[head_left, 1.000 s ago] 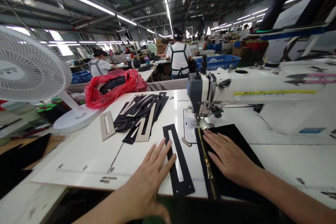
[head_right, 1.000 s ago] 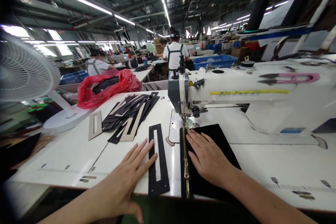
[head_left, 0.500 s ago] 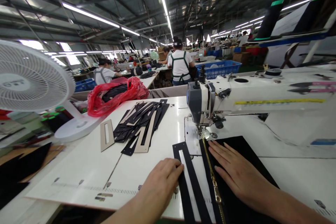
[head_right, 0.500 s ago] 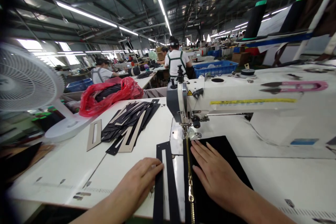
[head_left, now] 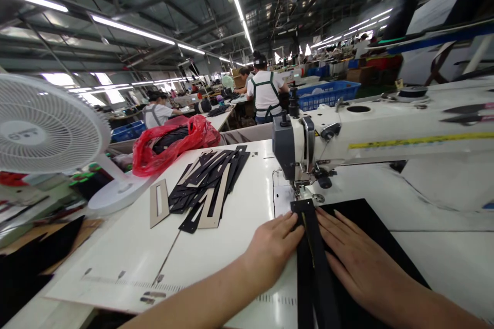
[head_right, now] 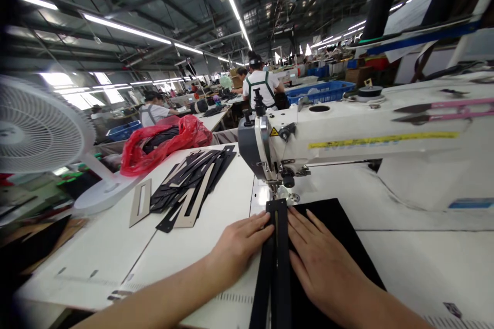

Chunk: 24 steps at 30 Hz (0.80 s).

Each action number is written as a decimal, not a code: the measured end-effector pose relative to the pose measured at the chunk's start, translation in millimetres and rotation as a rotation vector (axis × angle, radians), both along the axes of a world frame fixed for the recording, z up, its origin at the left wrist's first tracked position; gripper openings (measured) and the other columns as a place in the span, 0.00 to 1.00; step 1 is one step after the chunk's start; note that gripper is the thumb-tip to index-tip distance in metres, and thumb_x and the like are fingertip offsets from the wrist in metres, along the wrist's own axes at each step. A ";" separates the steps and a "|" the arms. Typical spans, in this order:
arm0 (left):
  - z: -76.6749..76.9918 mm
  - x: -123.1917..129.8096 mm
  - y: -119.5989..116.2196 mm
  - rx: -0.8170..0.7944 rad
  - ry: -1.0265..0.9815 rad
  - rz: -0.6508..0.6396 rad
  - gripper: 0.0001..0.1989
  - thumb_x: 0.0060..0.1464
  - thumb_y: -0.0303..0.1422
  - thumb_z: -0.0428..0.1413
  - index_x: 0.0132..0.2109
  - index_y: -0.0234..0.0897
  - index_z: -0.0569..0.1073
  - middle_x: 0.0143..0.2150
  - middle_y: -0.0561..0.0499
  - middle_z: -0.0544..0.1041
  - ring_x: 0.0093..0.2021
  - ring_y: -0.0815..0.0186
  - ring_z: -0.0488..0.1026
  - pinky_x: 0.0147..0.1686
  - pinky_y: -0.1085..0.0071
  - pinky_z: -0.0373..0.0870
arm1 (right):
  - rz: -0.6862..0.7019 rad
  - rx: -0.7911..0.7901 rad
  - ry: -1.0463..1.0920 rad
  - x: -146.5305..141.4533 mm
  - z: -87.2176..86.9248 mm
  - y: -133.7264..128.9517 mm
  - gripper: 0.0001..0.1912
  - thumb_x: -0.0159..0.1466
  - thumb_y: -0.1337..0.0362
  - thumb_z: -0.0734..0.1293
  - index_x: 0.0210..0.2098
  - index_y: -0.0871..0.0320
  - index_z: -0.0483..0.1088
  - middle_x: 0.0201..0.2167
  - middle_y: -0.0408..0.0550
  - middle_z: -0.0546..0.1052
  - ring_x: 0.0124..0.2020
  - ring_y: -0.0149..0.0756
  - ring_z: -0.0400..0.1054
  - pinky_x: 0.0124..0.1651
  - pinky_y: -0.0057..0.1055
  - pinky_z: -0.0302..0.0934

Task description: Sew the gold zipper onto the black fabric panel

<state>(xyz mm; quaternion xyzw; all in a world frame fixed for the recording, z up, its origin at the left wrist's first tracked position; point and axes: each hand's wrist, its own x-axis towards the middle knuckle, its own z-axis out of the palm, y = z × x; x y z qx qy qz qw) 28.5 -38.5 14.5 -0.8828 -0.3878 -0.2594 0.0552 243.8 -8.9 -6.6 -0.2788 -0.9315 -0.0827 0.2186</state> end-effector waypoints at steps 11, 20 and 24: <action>-0.8 1.6 4.7 -0.168 0.090 0.029 0.14 0.62 0.26 0.43 0.51 0.29 0.69 0.57 0.37 0.67 0.59 0.57 0.63 0.57 0.59 0.63 | -0.059 0.016 -0.005 -6.5 1.7 -0.7 0.31 0.63 0.64 0.58 0.65 0.55 0.46 0.61 0.50 0.58 0.60 0.43 0.54 0.57 0.46 0.54; -10.9 -7.2 10.7 -0.133 0.109 -0.014 0.16 0.61 0.25 0.45 0.56 0.31 0.63 0.58 0.38 0.65 0.60 0.57 0.60 0.54 0.60 0.67 | -0.066 -0.139 0.060 -10.7 10.7 -4.2 0.28 0.62 0.63 0.58 0.62 0.53 0.53 0.60 0.51 0.61 0.58 0.48 0.56 0.56 0.49 0.53; -9.3 -7.4 10.5 -0.079 0.162 -0.007 0.16 0.61 0.25 0.44 0.56 0.28 0.63 0.57 0.36 0.66 0.59 0.58 0.61 0.52 0.61 0.69 | -0.090 -0.239 0.106 -11.6 15.4 -5.5 0.24 0.65 0.61 0.55 0.61 0.51 0.56 0.59 0.50 0.62 0.59 0.46 0.54 0.58 0.50 0.50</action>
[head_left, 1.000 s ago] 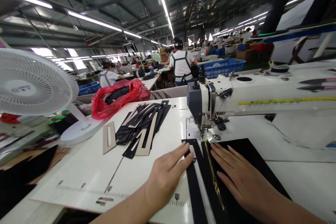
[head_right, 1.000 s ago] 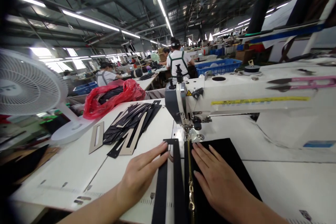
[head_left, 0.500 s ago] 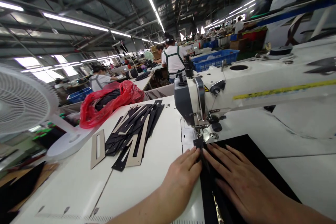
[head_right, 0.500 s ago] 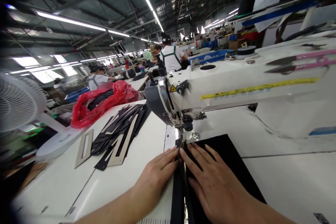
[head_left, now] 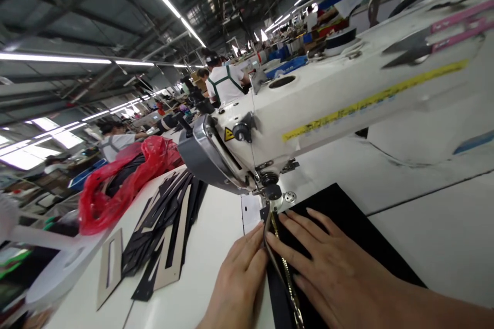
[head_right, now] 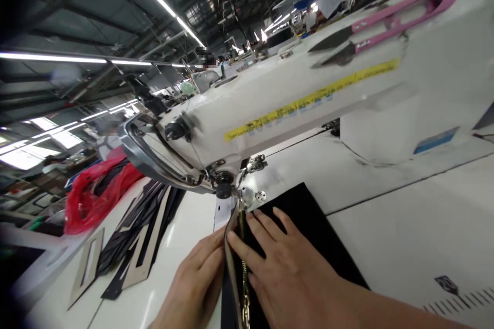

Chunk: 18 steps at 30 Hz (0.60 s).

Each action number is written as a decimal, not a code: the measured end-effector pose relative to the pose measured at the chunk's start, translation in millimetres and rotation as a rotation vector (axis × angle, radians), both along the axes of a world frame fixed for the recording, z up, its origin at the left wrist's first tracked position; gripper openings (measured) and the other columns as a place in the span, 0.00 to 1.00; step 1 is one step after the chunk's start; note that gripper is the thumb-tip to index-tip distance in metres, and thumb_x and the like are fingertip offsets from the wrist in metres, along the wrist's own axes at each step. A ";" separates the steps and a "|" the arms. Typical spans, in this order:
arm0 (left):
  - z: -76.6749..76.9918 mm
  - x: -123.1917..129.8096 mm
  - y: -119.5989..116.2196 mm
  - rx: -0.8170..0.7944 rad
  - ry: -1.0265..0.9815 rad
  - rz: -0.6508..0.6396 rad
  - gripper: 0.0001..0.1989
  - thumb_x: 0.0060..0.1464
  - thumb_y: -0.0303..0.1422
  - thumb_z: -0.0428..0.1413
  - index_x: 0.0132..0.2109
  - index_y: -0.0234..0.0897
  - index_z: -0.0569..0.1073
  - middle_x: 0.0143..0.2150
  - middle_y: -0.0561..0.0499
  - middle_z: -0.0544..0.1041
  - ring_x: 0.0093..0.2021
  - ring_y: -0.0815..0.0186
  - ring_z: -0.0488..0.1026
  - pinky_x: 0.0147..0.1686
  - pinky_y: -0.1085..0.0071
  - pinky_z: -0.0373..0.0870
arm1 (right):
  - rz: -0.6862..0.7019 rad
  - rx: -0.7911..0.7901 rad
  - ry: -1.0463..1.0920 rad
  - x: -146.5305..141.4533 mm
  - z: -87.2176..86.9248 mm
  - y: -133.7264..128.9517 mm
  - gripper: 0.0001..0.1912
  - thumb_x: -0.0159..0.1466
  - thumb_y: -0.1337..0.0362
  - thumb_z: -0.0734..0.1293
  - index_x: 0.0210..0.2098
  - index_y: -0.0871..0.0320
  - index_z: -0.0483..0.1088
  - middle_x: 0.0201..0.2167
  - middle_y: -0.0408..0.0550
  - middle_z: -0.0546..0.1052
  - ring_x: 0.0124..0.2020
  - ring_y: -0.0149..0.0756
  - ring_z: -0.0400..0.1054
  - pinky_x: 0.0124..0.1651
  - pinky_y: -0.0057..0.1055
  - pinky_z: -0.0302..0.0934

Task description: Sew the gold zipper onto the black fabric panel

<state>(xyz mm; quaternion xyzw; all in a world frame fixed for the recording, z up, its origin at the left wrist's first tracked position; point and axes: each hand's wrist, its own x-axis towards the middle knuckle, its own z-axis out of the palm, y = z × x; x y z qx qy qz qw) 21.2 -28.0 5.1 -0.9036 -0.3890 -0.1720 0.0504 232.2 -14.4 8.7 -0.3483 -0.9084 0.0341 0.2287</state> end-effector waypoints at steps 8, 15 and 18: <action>3.2 4.9 -0.3 0.085 0.115 0.008 0.17 0.60 0.24 0.41 0.54 0.27 0.65 0.55 0.35 0.68 0.56 0.57 0.66 0.48 0.61 0.73 | 0.012 -0.036 0.018 0.7 -4.2 -3.5 0.24 0.66 0.61 0.54 0.62 0.54 0.54 0.60 0.52 0.60 0.60 0.47 0.52 0.59 0.52 0.48; 1.7 7.6 -3.6 0.038 0.049 0.032 0.15 0.60 0.22 0.43 0.52 0.28 0.66 0.56 0.37 0.67 0.57 0.56 0.64 0.50 0.59 0.71 | 0.031 0.145 -0.033 1.9 -9.2 -3.8 0.26 0.63 0.67 0.55 0.61 0.64 0.55 0.61 0.56 0.57 0.62 0.48 0.49 0.61 0.49 0.46; 0.3 9.6 -3.9 0.031 -0.012 0.050 0.15 0.61 0.22 0.42 0.53 0.27 0.65 0.55 0.37 0.68 0.56 0.57 0.65 0.51 0.59 0.70 | 0.040 0.195 -0.047 3.2 -11.3 -2.0 0.28 0.61 0.69 0.56 0.61 0.61 0.54 0.61 0.53 0.58 0.62 0.47 0.49 0.60 0.49 0.50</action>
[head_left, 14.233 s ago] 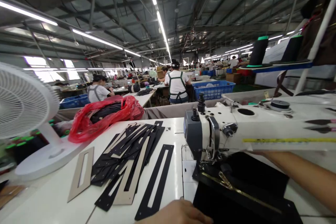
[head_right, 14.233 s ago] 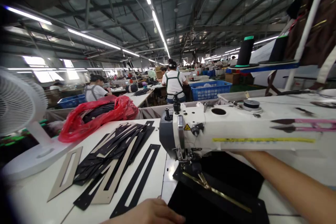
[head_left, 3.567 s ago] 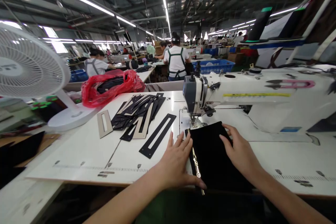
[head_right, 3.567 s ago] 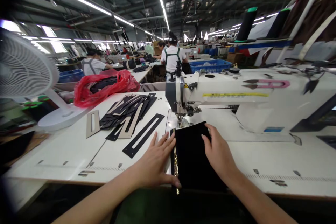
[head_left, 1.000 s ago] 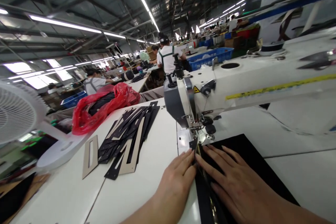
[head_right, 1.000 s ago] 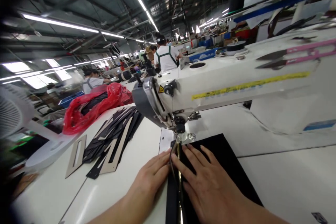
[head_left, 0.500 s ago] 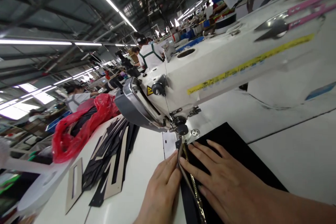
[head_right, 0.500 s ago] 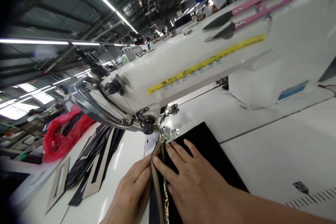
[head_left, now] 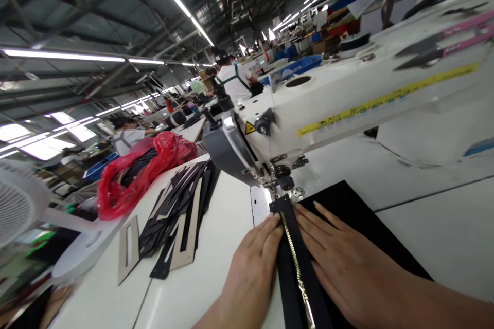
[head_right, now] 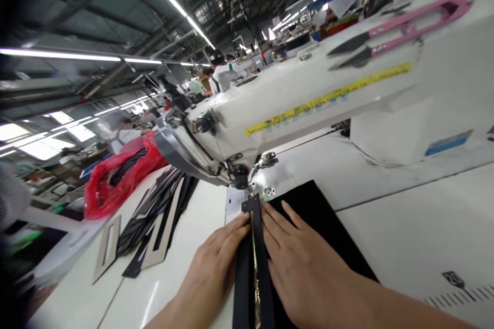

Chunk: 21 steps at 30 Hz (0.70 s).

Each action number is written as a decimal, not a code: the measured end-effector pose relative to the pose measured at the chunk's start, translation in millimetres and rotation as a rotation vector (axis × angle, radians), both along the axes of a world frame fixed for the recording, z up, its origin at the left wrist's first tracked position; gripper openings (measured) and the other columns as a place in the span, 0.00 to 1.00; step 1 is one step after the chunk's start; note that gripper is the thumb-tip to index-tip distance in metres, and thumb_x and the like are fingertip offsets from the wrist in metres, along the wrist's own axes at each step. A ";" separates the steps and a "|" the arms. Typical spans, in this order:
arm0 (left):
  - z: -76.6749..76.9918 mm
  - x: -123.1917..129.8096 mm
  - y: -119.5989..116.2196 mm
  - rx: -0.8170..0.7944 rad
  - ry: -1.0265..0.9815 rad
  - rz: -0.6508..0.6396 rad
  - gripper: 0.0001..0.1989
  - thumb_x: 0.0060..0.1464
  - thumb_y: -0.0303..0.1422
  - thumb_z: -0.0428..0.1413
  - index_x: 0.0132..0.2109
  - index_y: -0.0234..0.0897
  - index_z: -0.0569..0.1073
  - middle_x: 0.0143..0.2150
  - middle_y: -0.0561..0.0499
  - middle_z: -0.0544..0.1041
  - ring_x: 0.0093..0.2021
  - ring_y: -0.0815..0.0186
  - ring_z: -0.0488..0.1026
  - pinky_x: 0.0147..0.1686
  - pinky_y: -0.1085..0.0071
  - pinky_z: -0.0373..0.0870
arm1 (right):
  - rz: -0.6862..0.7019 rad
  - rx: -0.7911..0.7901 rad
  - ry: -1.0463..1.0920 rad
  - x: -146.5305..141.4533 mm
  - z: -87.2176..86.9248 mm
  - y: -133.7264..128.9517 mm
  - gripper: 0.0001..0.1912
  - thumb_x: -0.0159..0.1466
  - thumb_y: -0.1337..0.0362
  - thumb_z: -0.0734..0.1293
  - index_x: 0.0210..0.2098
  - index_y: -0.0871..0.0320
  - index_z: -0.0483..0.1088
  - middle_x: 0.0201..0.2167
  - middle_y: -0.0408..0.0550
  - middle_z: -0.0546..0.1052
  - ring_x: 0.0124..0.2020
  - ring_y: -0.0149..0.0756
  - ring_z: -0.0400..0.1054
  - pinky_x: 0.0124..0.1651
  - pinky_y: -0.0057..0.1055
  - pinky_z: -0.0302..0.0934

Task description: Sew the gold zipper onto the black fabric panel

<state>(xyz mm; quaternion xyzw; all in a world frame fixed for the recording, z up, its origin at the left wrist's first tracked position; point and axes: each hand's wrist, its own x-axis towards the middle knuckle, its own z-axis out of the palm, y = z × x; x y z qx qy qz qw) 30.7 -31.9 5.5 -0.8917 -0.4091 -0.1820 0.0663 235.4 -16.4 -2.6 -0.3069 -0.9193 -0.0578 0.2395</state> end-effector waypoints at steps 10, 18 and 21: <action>-2.7 11.4 0.3 0.083 -0.053 0.092 0.14 0.61 0.25 0.45 0.50 0.29 0.69 0.51 0.38 0.71 0.48 0.55 0.70 0.44 0.59 0.73 | 0.054 0.158 -0.095 6.5 -3.8 5.9 0.30 0.61 0.69 0.57 0.63 0.62 0.51 0.61 0.53 0.58 0.63 0.46 0.48 0.58 0.46 0.54; -0.6 16.7 14.8 0.099 -0.056 0.093 0.11 0.57 0.22 0.50 0.47 0.26 0.71 0.48 0.39 0.73 0.46 0.55 0.71 0.46 0.61 0.72 | 0.052 0.134 -0.136 6.9 -5.3 22.0 0.32 0.62 0.68 0.56 0.64 0.63 0.45 0.61 0.55 0.57 0.62 0.45 0.48 0.58 0.47 0.55; 4.8 18.1 25.2 0.056 -0.045 0.101 0.10 0.57 0.22 0.50 0.46 0.27 0.70 0.46 0.40 0.73 0.45 0.57 0.71 0.45 0.61 0.72 | 0.047 0.128 -0.167 5.4 0.6 32.1 0.32 0.63 0.68 0.56 0.65 0.64 0.43 0.61 0.57 0.57 0.61 0.44 0.51 0.56 0.47 0.58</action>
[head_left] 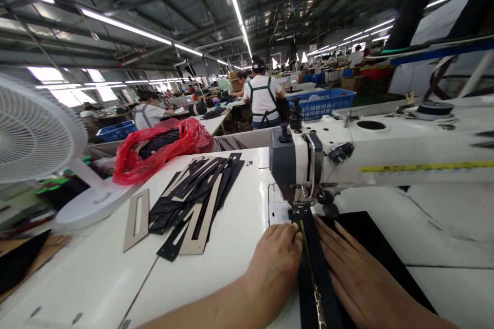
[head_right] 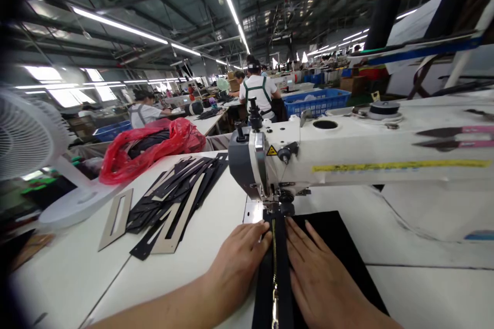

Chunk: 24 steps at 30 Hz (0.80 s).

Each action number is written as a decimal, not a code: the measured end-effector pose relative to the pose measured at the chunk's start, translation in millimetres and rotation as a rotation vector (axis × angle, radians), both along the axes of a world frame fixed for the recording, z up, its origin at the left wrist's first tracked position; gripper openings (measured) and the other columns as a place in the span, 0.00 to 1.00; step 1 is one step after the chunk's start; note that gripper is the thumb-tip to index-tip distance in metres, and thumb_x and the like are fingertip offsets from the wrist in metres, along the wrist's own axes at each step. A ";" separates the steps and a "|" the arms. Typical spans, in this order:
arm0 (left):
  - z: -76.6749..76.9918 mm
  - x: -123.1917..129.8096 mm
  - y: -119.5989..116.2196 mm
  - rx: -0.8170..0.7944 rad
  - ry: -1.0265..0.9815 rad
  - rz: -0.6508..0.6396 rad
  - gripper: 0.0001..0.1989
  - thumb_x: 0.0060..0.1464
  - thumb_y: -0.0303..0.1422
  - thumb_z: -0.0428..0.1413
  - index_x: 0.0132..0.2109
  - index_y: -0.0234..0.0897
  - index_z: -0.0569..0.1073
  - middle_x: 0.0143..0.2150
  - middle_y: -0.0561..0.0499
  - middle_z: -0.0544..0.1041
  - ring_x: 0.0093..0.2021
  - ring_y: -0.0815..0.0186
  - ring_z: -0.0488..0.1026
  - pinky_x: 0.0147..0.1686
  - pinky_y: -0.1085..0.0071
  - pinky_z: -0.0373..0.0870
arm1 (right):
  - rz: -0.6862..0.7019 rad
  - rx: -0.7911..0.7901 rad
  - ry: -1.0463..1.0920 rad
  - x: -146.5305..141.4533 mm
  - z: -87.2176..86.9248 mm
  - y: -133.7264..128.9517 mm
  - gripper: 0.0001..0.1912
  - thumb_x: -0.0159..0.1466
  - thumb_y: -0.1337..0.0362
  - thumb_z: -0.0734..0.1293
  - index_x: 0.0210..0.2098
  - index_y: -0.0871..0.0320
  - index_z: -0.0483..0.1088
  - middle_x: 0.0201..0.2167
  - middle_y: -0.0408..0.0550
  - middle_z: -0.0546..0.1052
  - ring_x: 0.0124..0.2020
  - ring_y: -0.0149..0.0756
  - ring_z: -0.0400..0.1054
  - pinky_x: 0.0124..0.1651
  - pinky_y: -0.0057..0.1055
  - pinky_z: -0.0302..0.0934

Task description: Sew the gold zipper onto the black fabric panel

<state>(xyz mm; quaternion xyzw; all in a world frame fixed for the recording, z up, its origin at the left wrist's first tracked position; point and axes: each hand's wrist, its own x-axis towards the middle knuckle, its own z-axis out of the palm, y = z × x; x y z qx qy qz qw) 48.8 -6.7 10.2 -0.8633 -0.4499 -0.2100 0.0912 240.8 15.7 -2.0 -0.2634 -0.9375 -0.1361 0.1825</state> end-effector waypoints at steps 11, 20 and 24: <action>-4.8 -1.6 14.7 0.029 -0.065 -0.036 0.12 0.61 0.24 0.44 0.46 0.26 0.69 0.44 0.39 0.72 0.44 0.58 0.70 0.45 0.61 0.72 | 0.032 0.042 0.021 1.1 0.3 13.0 0.35 0.59 0.71 0.57 0.64 0.67 0.43 0.56 0.59 0.64 0.57 0.44 0.59 0.53 0.44 0.62; -10.2 -0.9 15.0 0.103 -0.087 -0.042 0.14 0.63 0.25 0.41 0.45 0.25 0.70 0.45 0.40 0.73 0.45 0.58 0.71 0.45 0.62 0.72 | 0.027 0.084 0.041 -1.5 5.0 9.7 0.35 0.59 0.70 0.56 0.64 0.68 0.44 0.54 0.59 0.67 0.55 0.44 0.62 0.54 0.45 0.61; -7.2 -2.5 12.8 0.060 -0.062 -0.045 0.13 0.63 0.25 0.43 0.47 0.26 0.70 0.47 0.38 0.73 0.46 0.57 0.71 0.46 0.61 0.71 | 0.019 0.033 0.008 -1.6 6.1 9.2 0.35 0.59 0.70 0.56 0.65 0.68 0.42 0.55 0.60 0.65 0.56 0.44 0.60 0.52 0.44 0.63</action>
